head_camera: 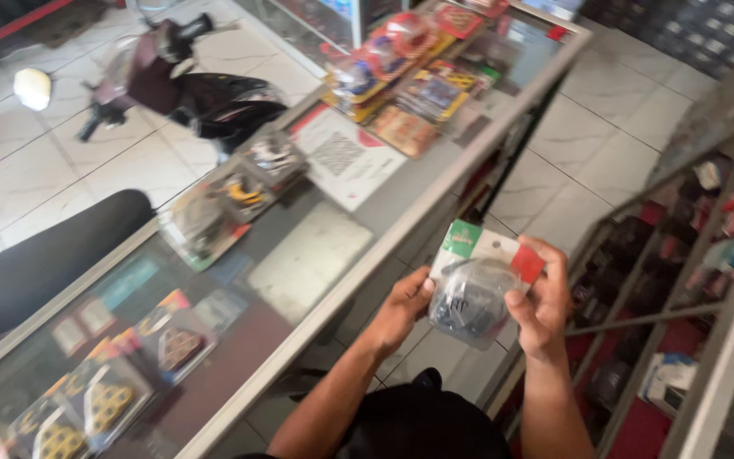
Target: The person repeatedly picks up packaged items from a glass counter, moves them to a wall-mounted wire rack, and then returns them to the counter. The items include small hardware and accessories in blister packs.
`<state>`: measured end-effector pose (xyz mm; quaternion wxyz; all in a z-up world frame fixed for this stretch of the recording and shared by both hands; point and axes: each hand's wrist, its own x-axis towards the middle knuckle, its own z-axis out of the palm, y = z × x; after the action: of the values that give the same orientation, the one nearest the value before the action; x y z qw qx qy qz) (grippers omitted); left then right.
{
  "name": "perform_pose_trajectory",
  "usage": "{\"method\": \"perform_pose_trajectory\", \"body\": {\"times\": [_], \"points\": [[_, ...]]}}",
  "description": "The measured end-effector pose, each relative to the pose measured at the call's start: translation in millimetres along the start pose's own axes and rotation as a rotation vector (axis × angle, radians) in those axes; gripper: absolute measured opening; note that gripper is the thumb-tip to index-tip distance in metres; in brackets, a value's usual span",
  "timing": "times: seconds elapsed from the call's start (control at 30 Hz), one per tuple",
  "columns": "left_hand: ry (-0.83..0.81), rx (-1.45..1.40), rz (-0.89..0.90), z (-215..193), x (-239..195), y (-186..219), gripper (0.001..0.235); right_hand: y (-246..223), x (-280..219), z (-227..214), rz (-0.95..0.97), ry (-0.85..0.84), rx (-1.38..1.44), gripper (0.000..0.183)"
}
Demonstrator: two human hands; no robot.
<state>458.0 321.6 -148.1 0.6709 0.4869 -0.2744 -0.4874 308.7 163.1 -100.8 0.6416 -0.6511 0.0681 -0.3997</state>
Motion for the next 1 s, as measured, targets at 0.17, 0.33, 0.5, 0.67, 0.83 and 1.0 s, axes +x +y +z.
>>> {"method": "perform_pose_trajectory", "body": {"times": [0.17, 0.33, 0.5, 0.67, 0.83, 1.0], "points": [[-0.146, 0.057, 0.000, 31, 53, 2, 0.042, -6, 6, -48, -0.008, 0.135, 0.009, 0.082], [-0.272, 0.010, -0.151, 85, 106, -8, 0.041, -25, -13, -106, -0.034, 0.330, -0.229, 0.075], [-0.462, 0.004, -0.195, 123, 151, -38, 0.037, -38, -32, -128, -0.038, 0.534, -0.210, 0.095], [-0.543, -0.049, -0.306, 165, 195, -62, 0.033, -41, -43, -130, 0.007, 0.668, -0.313, 0.105], [-0.853, 0.013, -0.208, 207, 228, -52, 0.044, -55, -51, -149, 0.179, 0.922, -0.365, 0.090], [-1.170, 0.139, -0.103, 243, 260, -35, 0.077, -59, -47, -159, 0.069, 1.094, -0.387, 0.087]]}}
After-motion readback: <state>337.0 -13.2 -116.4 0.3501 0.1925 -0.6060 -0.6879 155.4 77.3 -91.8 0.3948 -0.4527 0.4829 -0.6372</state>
